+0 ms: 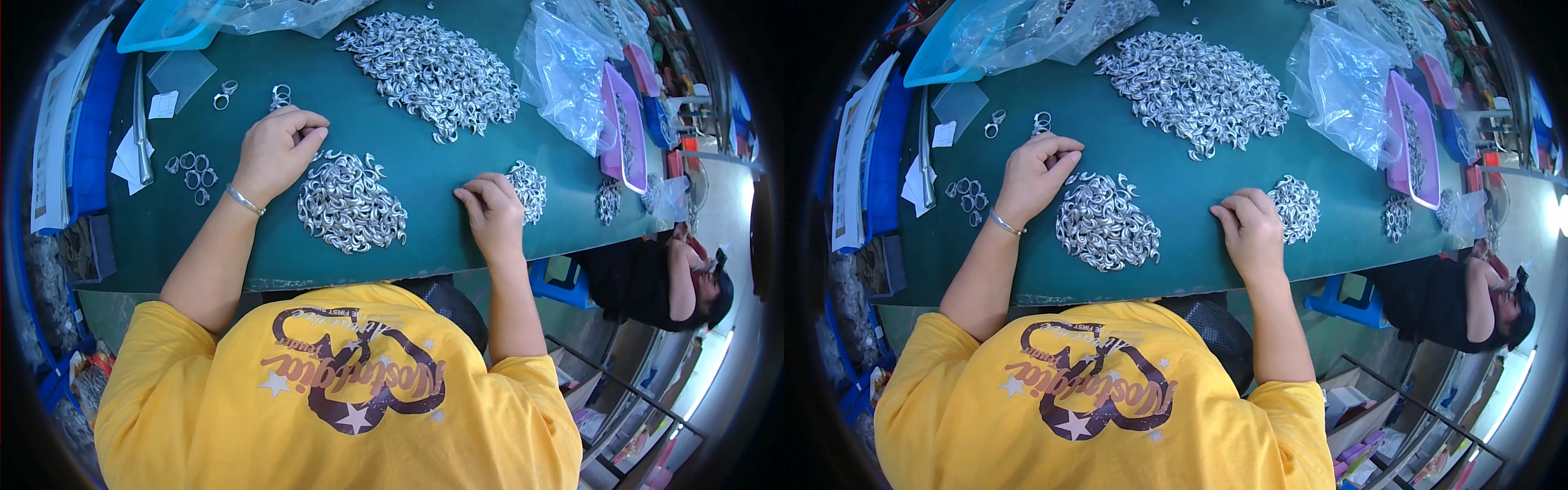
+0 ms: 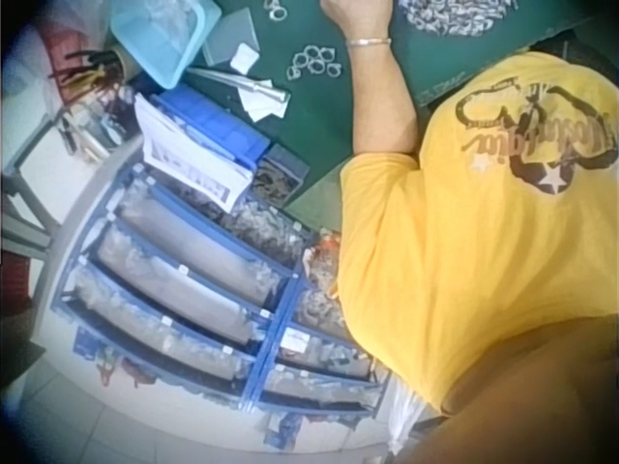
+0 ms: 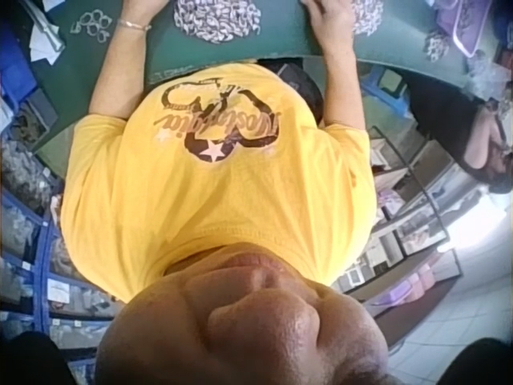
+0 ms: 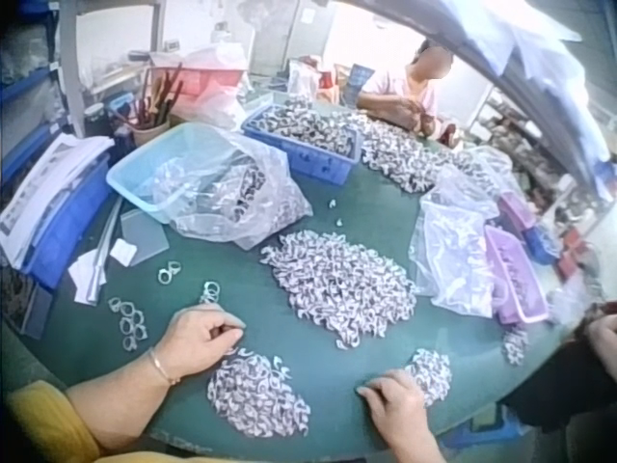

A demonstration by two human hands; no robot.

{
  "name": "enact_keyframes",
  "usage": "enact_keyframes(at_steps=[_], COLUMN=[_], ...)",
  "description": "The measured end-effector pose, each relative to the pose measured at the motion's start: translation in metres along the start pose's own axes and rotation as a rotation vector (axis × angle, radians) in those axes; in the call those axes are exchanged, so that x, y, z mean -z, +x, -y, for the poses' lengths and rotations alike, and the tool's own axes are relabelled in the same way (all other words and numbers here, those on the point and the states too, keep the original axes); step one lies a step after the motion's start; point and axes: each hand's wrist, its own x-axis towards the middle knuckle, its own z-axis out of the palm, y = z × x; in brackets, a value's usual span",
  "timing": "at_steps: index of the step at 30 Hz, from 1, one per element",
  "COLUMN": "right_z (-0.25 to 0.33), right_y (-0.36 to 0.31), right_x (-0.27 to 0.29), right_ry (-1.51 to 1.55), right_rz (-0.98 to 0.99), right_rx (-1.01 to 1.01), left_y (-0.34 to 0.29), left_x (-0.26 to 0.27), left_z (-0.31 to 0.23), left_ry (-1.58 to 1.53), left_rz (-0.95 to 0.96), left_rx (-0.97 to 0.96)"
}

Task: The person picks up individual silver metal pieces from a central pile by hand and places them into smaller separate groups on the green table surface.

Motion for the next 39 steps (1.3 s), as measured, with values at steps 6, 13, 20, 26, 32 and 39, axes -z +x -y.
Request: enact_keyframes(at_steps=[6, 13, 20, 26, 32, 39], right_z=[-0.005, 0.001, -0.024, -0.023, 0.010, -0.003], right_y=[-0.002, -0.012, -0.004, 0.014, 0.042, 0.029], right_x=[0.018, 0.013, 0.049, 0.032, -0.024, -0.003], right_ry=[0.005, -0.039, -0.283, -0.194, 0.012, 0.131], right_rz=[-0.044, 0.131, -0.141, -0.037, 0.119, 0.089], right_rx=[-0.159, 0.021, -0.110, -0.076, 0.264, -0.031], left_y=[-0.001, 0.000, -0.001, 0.000, 0.001, -0.002], left_x=[0.002, 0.000, -0.001, -0.002, 0.000, 0.000], left_z=[0.001, -0.002, 0.001, 0.001, 0.000, 0.000], left_ry=[0.020, 0.018, -0.013, 0.017, 0.007, 0.009], left_rz=[-0.002, 0.000, -0.011, -0.013, -0.021, -0.017], left_rx=[-0.002, 0.014, 0.010, -0.014, -0.018, -0.013])
